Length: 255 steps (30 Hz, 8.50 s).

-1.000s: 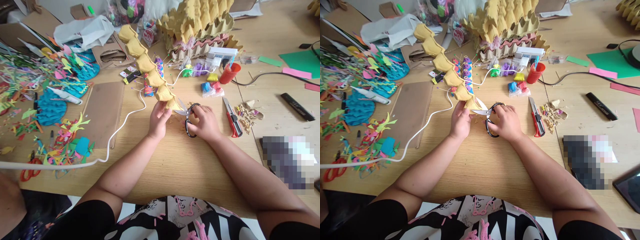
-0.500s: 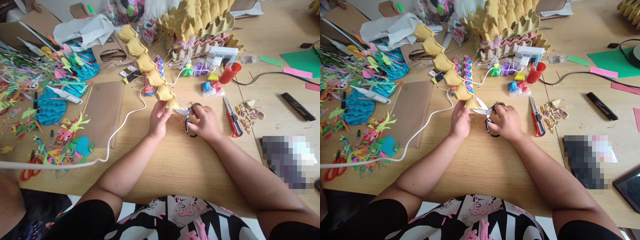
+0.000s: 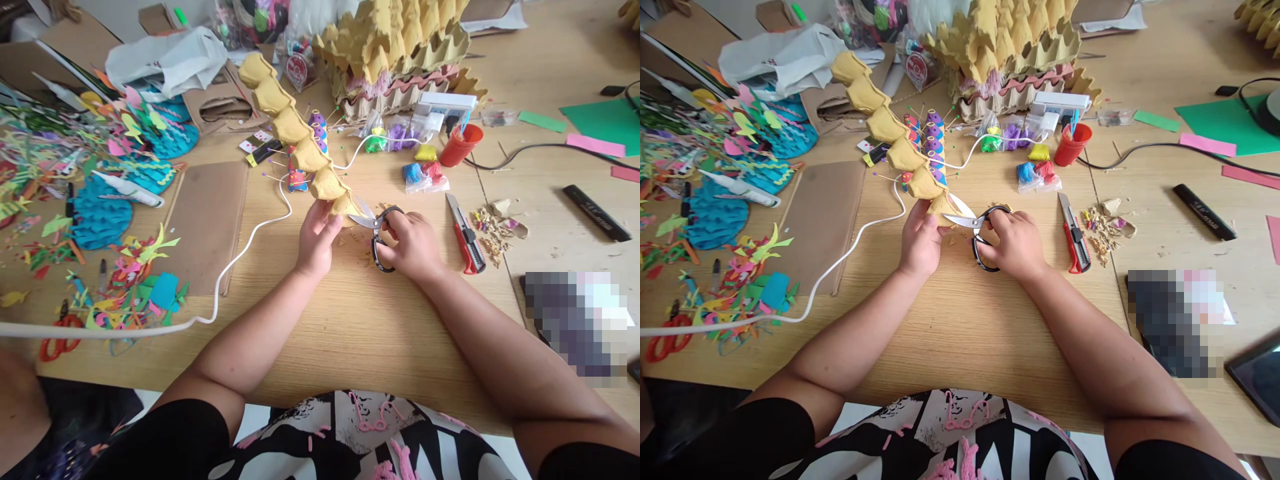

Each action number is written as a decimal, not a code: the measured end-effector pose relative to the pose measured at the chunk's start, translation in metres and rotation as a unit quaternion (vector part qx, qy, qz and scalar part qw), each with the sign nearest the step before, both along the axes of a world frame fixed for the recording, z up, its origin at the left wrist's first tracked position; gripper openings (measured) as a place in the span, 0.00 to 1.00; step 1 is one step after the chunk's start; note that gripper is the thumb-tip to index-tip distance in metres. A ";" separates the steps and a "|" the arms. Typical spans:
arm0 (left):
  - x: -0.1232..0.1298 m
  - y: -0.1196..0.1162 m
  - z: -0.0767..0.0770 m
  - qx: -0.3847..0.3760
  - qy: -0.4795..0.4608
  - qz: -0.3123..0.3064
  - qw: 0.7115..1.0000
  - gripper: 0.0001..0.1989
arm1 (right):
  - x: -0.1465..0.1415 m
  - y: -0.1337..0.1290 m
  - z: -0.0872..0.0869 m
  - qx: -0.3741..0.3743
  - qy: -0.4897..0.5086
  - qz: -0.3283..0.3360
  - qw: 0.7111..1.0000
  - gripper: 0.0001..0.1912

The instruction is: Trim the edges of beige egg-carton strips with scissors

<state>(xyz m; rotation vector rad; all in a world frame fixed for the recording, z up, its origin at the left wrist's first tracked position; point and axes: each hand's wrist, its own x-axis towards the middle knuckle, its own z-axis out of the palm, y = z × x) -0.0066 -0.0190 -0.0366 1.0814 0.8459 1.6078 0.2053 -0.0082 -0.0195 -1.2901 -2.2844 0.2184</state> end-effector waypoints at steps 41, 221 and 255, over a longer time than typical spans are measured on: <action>-0.004 0.007 -0.015 0.047 0.029 0.004 0.998 0.33 | 0.005 0.003 0.009 0.008 -0.073 -0.043 0.996 0.10; -0.001 0.013 -0.038 0.103 0.131 0.072 0.983 0.41 | -0.007 -0.008 0.023 -0.082 -0.108 -0.086 0.987 0.25; 0.005 0.008 -0.036 0.078 0.135 0.102 0.983 0.40 | -0.005 -0.005 0.018 -0.059 -0.094 -0.107 0.988 0.25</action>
